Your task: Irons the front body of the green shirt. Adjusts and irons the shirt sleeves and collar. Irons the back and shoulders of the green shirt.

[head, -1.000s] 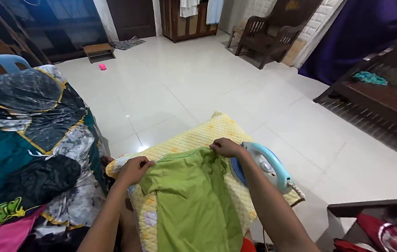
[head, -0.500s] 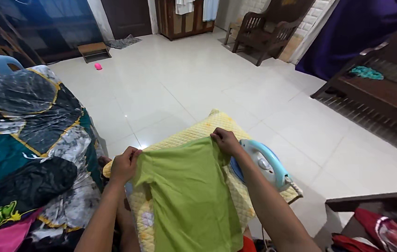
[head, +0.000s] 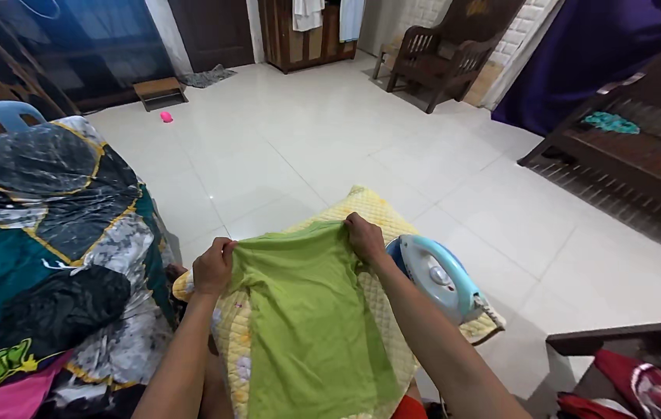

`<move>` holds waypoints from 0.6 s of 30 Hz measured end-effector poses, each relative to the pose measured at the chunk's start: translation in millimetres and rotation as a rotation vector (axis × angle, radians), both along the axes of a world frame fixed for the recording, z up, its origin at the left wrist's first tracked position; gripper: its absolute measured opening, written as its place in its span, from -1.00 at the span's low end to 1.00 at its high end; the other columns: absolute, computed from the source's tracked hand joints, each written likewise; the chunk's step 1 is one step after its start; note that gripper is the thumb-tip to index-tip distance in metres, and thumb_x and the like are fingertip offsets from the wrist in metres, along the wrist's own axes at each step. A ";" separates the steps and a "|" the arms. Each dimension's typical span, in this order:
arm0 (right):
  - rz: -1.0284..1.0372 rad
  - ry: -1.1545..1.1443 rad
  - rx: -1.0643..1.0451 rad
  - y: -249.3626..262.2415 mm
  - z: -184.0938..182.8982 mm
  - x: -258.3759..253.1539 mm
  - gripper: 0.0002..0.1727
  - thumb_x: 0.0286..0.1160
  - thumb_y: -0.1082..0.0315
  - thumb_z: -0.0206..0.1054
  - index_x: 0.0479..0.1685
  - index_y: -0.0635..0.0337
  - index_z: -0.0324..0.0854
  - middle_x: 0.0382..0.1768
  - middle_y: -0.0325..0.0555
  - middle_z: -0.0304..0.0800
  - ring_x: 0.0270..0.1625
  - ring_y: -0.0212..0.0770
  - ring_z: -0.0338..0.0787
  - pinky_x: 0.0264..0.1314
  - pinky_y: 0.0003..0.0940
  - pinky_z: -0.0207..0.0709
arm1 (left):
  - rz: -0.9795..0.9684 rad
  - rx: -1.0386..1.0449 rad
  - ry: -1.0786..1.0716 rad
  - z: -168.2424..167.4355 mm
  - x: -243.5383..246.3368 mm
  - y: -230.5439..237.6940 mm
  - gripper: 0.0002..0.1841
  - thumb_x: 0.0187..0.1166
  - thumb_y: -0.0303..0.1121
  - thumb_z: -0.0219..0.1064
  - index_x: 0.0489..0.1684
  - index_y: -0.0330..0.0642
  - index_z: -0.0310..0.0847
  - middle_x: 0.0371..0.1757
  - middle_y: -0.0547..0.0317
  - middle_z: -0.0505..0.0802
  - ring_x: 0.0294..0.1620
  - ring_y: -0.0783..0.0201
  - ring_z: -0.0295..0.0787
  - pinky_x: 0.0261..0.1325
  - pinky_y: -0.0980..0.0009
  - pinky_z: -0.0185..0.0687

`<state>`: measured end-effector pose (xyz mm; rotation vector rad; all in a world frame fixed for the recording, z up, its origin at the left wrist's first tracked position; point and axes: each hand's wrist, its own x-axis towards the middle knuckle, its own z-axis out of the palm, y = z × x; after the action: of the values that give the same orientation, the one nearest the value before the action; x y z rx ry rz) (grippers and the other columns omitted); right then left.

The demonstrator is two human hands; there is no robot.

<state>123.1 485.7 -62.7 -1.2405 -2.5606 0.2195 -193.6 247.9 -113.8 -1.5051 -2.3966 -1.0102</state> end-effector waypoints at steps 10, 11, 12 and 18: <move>-0.136 0.030 -0.165 -51.9 34.1 17.6 -0.49 0.68 0.10 0.29 0.54 0.11 0.56 0.35 0.23 0.68 0.45 0.28 0.64 0.43 0.29 0.53 | 0.192 -0.174 -0.235 17.9 40.2 -42.2 -0.41 0.75 0.09 0.11 0.48 -0.24 0.51 0.26 -0.18 0.80 0.28 -0.21 0.75 0.33 -0.38 0.49; -0.124 0.036 -0.205 -71.5 40.5 30.2 -0.51 0.71 0.10 0.25 0.51 0.12 0.57 0.31 0.18 0.73 0.39 0.19 0.71 0.44 0.21 0.58 | 0.197 -0.175 -0.241 21.6 54.6 -60.2 -0.42 0.73 0.06 0.16 0.42 -0.29 0.56 0.21 -0.22 0.81 0.22 -0.22 0.77 0.30 -0.36 0.55; -0.120 0.017 -0.277 -92.8 44.9 45.2 -0.53 0.74 0.08 0.22 0.48 0.14 0.58 0.23 0.13 0.79 0.29 0.12 0.79 0.39 0.16 0.64 | 0.202 -0.190 -0.262 23.7 72.1 -80.2 -0.44 0.71 0.04 0.20 0.34 -0.31 0.61 0.15 -0.24 0.83 0.15 -0.24 0.80 0.25 -0.36 0.58; -0.281 -0.254 -0.757 -186.6 30.9 132.9 -0.54 0.60 -0.05 0.36 0.16 0.17 0.71 -0.06 0.09 0.88 0.08 0.13 0.87 0.21 0.27 0.68 | 0.222 -0.470 -0.474 17.4 164.9 -178.1 -0.47 0.54 0.17 0.37 -0.03 -0.20 0.79 -0.17 -0.08 0.87 -0.14 -0.11 0.84 -0.05 -0.27 0.69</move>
<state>255.9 299.1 -31.8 -1.9689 -2.5346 1.1050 -28.7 69.9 -96.4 -1.1583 -3.2338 -0.8684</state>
